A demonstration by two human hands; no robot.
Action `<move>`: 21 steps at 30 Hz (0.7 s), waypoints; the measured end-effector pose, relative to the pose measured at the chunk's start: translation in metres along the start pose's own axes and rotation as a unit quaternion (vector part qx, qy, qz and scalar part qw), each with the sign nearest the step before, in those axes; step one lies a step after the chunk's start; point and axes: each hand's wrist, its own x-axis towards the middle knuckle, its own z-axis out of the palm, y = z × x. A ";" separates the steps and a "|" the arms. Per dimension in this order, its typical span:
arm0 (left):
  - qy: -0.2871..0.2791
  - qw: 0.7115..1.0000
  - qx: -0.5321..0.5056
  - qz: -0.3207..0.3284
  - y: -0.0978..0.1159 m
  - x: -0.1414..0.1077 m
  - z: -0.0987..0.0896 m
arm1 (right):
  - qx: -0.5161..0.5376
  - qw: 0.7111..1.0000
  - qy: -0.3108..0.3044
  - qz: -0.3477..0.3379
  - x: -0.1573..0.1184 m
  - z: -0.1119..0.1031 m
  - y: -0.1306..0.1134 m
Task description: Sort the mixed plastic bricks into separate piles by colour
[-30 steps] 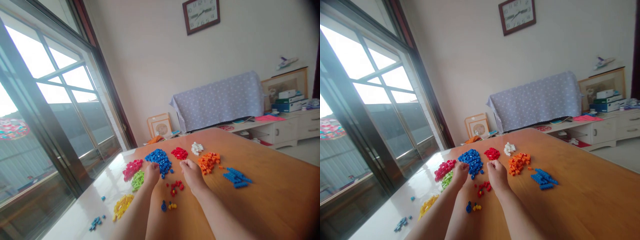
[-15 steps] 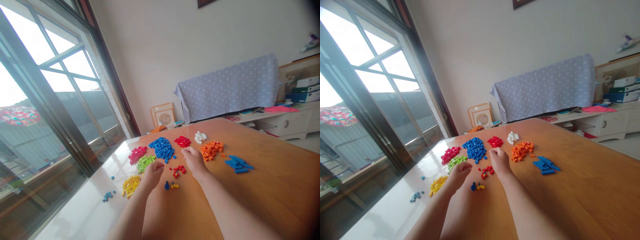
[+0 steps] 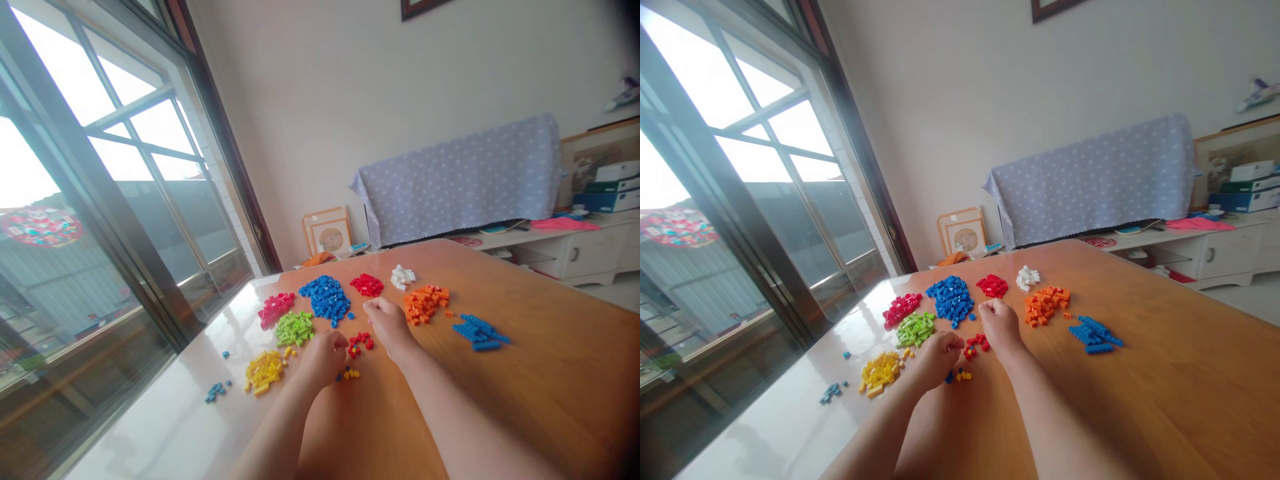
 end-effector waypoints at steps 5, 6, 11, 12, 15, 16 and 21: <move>-0.043 0.997 0.052 0.038 0.024 0.011 -0.006 | 0.003 1.000 0.002 0.004 0.000 -0.001 -0.003; -0.043 0.997 0.053 0.041 0.025 0.013 -0.006 | 0.000 1.000 0.004 0.004 -0.001 -0.001 -0.003; -0.037 0.995 0.059 0.067 0.020 0.024 0.000 | -0.002 1.000 0.005 0.004 -0.001 -0.001 -0.004; -0.037 0.995 0.058 0.066 0.018 0.026 0.002 | -0.003 1.000 0.005 0.003 -0.001 -0.001 -0.004; -0.031 0.998 0.030 0.045 0.015 0.029 0.006 | -0.004 1.000 0.006 0.002 -0.001 -0.001 -0.004; -0.026 0.999 0.018 0.039 0.014 0.029 0.008 | -0.003 1.000 0.006 0.002 -0.001 -0.001 -0.004; -0.002 0.999 0.006 0.041 0.007 0.027 0.006 | 0.003 1.000 0.004 0.005 -0.001 -0.001 -0.004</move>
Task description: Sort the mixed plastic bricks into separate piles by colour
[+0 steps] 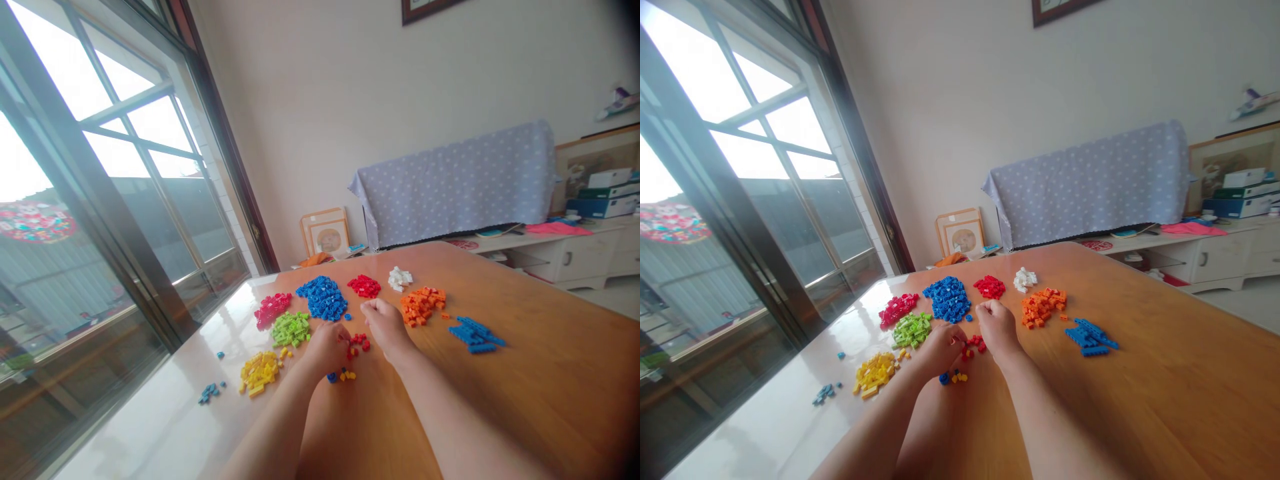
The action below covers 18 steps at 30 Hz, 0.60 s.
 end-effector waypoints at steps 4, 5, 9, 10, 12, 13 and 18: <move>0.008 0.999 -0.030 -0.037 -0.012 -0.010 -0.010 | 0.005 1.000 -0.002 -0.008 0.001 0.001 0.003; 0.009 0.998 -0.038 -0.044 -0.016 -0.013 -0.013 | 0.002 1.000 -0.004 -0.010 0.001 0.001 0.004; 0.006 0.995 -0.064 -0.072 -0.024 -0.031 -0.020 | -0.010 1.000 -0.004 -0.012 0.002 0.001 0.006; 0.004 0.995 -0.070 -0.078 -0.025 -0.036 -0.021 | -0.011 1.000 -0.006 -0.010 0.002 0.001 0.006; -0.003 0.994 -0.076 -0.079 -0.025 -0.045 -0.022 | -0.010 1.000 -0.008 -0.008 0.001 0.001 0.005; -0.008 0.994 -0.073 -0.076 -0.024 -0.049 -0.023 | -0.009 1.000 -0.009 -0.005 0.000 0.001 0.004; -0.021 0.999 -0.019 -0.017 -0.023 -0.061 -0.029 | -0.014 1.000 -0.005 0.006 -0.003 0.002 -0.001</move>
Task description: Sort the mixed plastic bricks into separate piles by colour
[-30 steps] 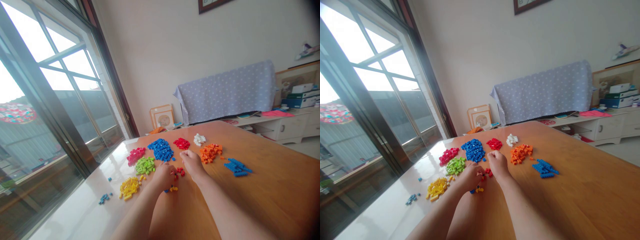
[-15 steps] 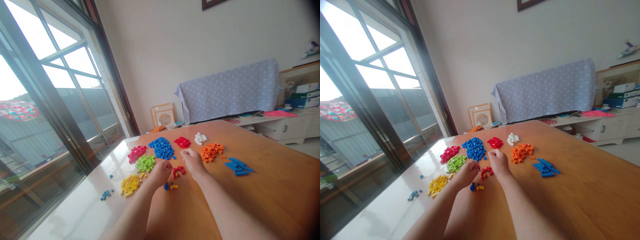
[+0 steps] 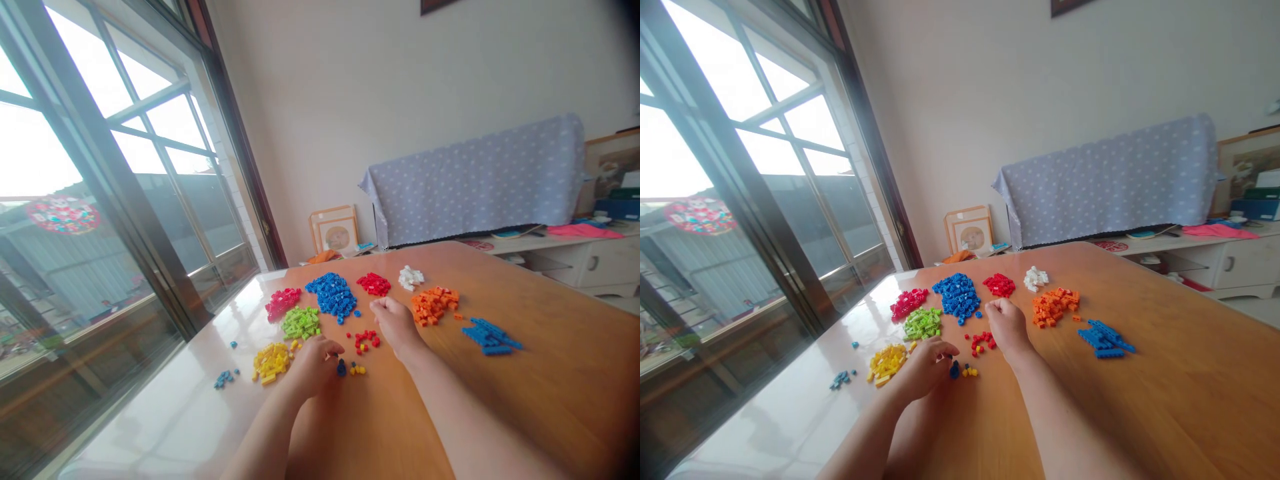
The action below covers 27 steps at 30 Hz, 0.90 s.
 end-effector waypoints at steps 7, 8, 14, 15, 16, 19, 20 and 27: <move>-0.025 0.999 0.017 0.017 0.004 -0.003 -0.001 | -0.003 1.000 -0.005 0.004 -0.002 0.000 -0.002; -0.025 0.999 0.017 0.015 0.005 -0.003 0.000 | -0.003 1.000 -0.005 0.005 -0.002 0.000 -0.002; -0.001 1.000 0.010 0.003 0.005 -0.005 0.001 | -0.008 1.000 -0.001 0.007 -0.002 -0.001 -0.004; -0.001 1.000 0.010 0.004 0.005 -0.005 -0.001 | -0.008 1.000 -0.003 0.006 -0.002 -0.001 -0.004; -0.008 1.000 0.011 0.008 0.007 -0.007 -0.002 | -0.008 1.000 -0.004 0.004 -0.002 -0.001 -0.004; -0.042 0.999 0.027 0.015 0.013 -0.010 -0.007 | -0.009 1.000 -0.011 0.003 -0.002 -0.001 -0.003; -0.053 0.998 0.034 0.013 0.015 -0.011 -0.007 | -0.009 1.000 -0.014 0.003 -0.002 -0.001 -0.002; -0.056 0.998 0.032 0.016 0.019 -0.012 -0.005 | -0.011 1.000 -0.008 -0.001 0.002 0.000 0.004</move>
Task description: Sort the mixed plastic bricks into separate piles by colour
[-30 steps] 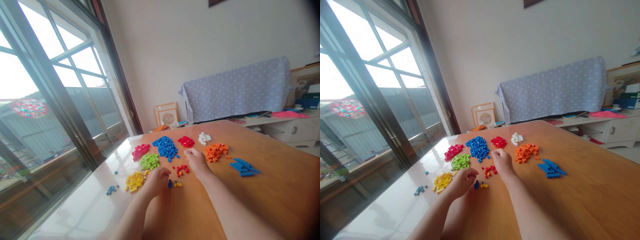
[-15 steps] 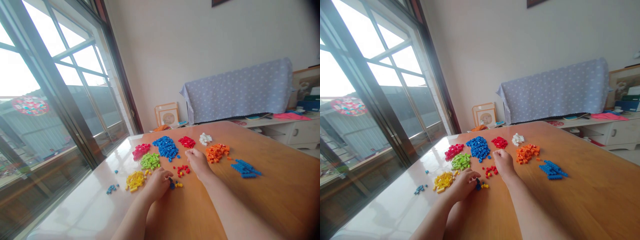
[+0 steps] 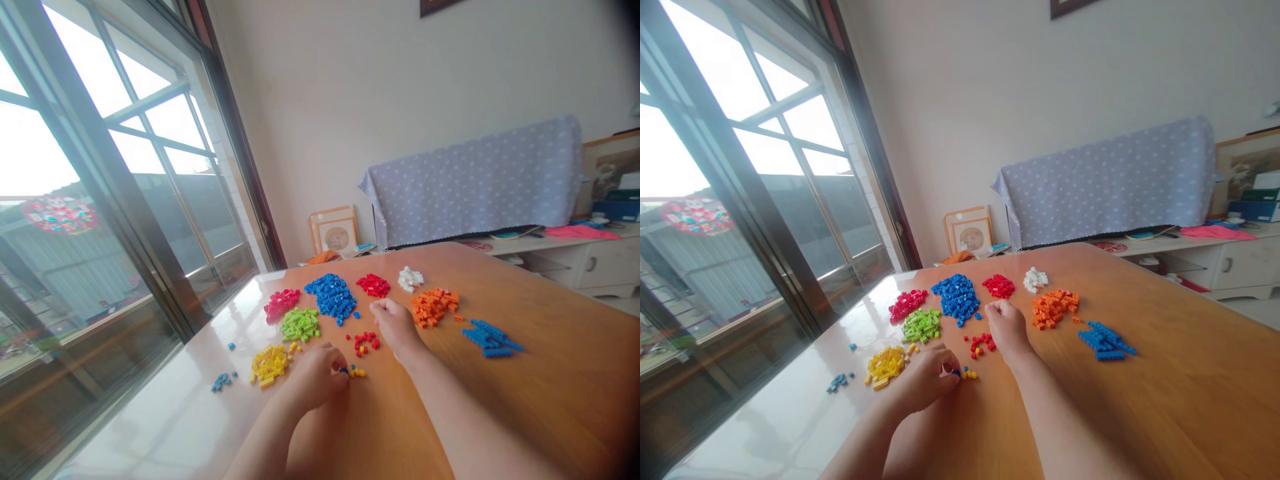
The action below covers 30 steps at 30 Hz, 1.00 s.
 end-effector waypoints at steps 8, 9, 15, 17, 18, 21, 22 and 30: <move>0.088 0.994 -0.023 -0.068 -0.026 0.045 -0.010 | 0.004 1.000 -0.001 0.002 0.001 0.001 -0.001; 0.103 0.992 -0.019 -0.074 -0.030 0.055 -0.010 | 0.005 1.000 0.000 0.001 0.002 0.001 0.000; 0.194 0.971 -0.086 -0.107 -0.051 0.108 -0.003 | 0.010 1.000 0.007 -0.014 0.004 0.002 0.004; 0.226 0.960 -0.114 -0.117 -0.053 0.119 -0.001 | 0.013 1.000 0.005 -0.016 0.005 0.002 0.004; 0.238 0.956 -0.120 -0.119 -0.053 0.123 -0.001 | 0.013 1.000 0.004 -0.018 0.005 0.002 0.004; 0.274 0.937 -0.172 -0.131 -0.051 0.123 -0.001 | 0.011 1.000 0.007 -0.019 0.005 0.002 0.004; 0.285 0.925 -0.209 -0.139 -0.049 0.120 -0.002 | 0.011 1.000 0.008 -0.018 0.005 0.002 0.003; 0.308 0.803 -0.461 -0.219 -0.024 0.078 -0.001 | 0.004 1.000 -0.012 0.016 0.008 -0.001 0.006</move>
